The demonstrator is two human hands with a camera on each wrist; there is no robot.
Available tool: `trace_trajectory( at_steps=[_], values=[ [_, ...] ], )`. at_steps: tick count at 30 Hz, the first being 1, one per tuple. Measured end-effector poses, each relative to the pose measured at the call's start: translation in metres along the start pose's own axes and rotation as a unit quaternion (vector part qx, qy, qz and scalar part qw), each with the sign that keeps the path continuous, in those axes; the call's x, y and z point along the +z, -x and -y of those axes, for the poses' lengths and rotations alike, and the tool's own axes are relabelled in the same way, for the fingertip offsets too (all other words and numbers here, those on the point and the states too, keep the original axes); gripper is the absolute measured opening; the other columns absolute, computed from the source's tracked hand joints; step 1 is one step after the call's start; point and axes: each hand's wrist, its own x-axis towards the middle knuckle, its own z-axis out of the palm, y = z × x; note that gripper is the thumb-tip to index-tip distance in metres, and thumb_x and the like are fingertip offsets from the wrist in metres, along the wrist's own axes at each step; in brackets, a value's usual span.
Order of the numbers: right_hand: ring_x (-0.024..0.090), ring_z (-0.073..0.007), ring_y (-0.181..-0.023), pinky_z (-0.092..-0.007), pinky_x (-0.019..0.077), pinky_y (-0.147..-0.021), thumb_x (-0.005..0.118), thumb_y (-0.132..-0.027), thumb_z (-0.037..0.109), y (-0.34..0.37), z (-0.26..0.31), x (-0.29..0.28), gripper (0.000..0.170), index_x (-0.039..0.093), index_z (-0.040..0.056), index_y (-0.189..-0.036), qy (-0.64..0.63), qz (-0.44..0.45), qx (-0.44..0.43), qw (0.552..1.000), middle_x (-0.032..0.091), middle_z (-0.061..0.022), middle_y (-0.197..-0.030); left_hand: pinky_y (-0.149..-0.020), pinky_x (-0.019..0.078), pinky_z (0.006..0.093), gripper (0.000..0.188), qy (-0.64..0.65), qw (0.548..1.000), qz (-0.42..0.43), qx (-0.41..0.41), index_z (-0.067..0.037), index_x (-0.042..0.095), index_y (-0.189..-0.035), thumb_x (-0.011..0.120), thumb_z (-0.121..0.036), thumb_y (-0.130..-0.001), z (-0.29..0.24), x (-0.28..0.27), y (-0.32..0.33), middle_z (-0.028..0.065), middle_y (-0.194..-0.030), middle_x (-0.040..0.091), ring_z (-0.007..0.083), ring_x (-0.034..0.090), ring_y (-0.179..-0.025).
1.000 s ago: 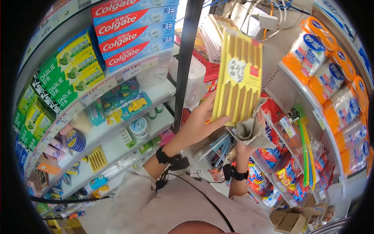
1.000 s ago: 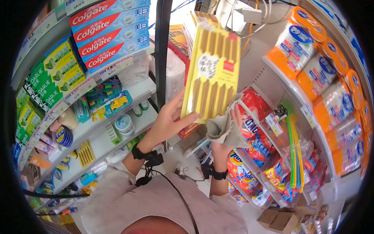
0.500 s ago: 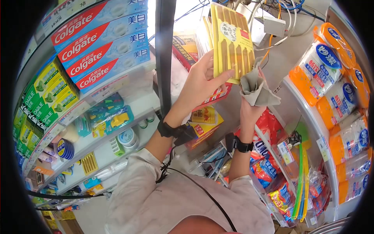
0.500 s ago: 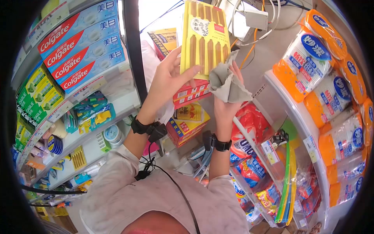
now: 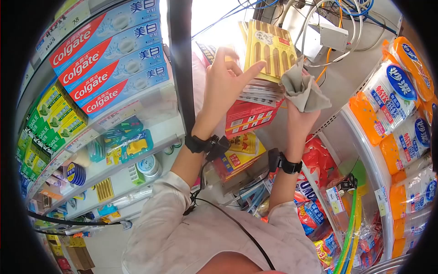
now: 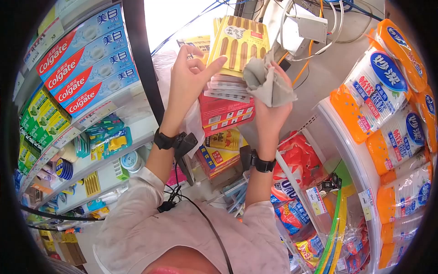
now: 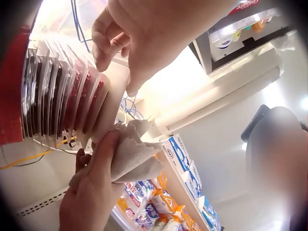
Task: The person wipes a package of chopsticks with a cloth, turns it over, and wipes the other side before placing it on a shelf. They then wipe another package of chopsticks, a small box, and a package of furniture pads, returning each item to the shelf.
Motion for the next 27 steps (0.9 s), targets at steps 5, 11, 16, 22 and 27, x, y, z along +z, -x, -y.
trace_trajectory(
  at_steps=[5, 11, 16, 22, 27],
  values=[
    [0.064, -0.0188, -0.113, -0.0325, 0.05, -0.098, 0.08, -0.08, 0.0, -0.005, 0.005, 0.003, 0.054, 0.06, -0.0042, -0.13, 0.003, -0.025, 0.078, 0.997, 0.067, -0.0137, -0.127, -0.053, 0.0442, 0.0268, 0.059, -0.029, 0.999, 0.035, 0.022, 0.0, 0.064, -0.126, 0.084, -0.038, -0.085, 0.007, 0.0, -0.002, 0.0046, -0.061, 0.061, 0.0099, 0.057, -0.053],
    [0.065, -0.014, -0.097, -0.0296, 0.0517, -0.085, 0.08, -0.089, 0.01, -0.005, -0.009, 0.001, 0.037, 0.065, -0.0078, -0.118, 0.054, -0.048, 0.049, 0.996, 0.071, -0.0091, -0.108, -0.057, 0.0475, 0.0304, 0.057, -0.083, 0.994, 0.064, 0.04, -0.001, 0.065, -0.128, 0.081, -0.037, -0.086, 0.003, -0.007, 0.007, 0.006, -0.064, 0.064, 0.0139, 0.061, -0.057],
    [0.064, -0.0128, -0.088, -0.029, 0.0512, -0.078, 0.078, -0.091, 0.013, -0.002, -0.006, -0.007, 0.034, 0.065, -0.0076, -0.115, 0.056, -0.044, 0.094, 0.993, 0.07, -0.0077, -0.105, -0.053, 0.0433, 0.025, 0.058, -0.078, 0.992, 0.065, 0.069, -0.001, 0.059, -0.137, 0.08, -0.026, -0.089, 0.002, -0.013, 0.022, 0.0039, -0.07, 0.064, 0.0085, 0.059, -0.056],
    [0.066, -0.0158, -0.082, -0.0317, 0.0538, -0.075, 0.07, -0.097, 0.011, 0.022, 0.019, -0.022, 0.025, 0.064, -0.0053, -0.115, 0.034, -0.155, 0.068, 0.985, 0.07, -0.007, -0.099, -0.058, 0.0498, 0.0319, 0.049, -0.064, 0.992, 0.103, 0.025, -0.001, 0.062, -0.131, 0.077, -0.025, -0.09, -0.013, -0.042, 0.052, 0.0098, -0.071, 0.068, 0.0171, 0.065, -0.059],
    [0.068, -0.0185, -0.091, -0.032, 0.0536, -0.084, 0.064, -0.103, 0.015, 0.072, 0.052, -0.034, 0.029, 0.059, -0.004, -0.124, -0.024, -0.207, 0.081, 0.975, 0.068, -0.0094, -0.108, -0.055, 0.0473, 0.0299, 0.025, -0.035, 0.978, 0.204, -0.031, -0.003, 0.07, -0.113, 0.073, -0.018, -0.093, -0.049, -0.083, 0.098, 0.0084, -0.07, 0.065, 0.0145, 0.061, -0.056]
  ],
)
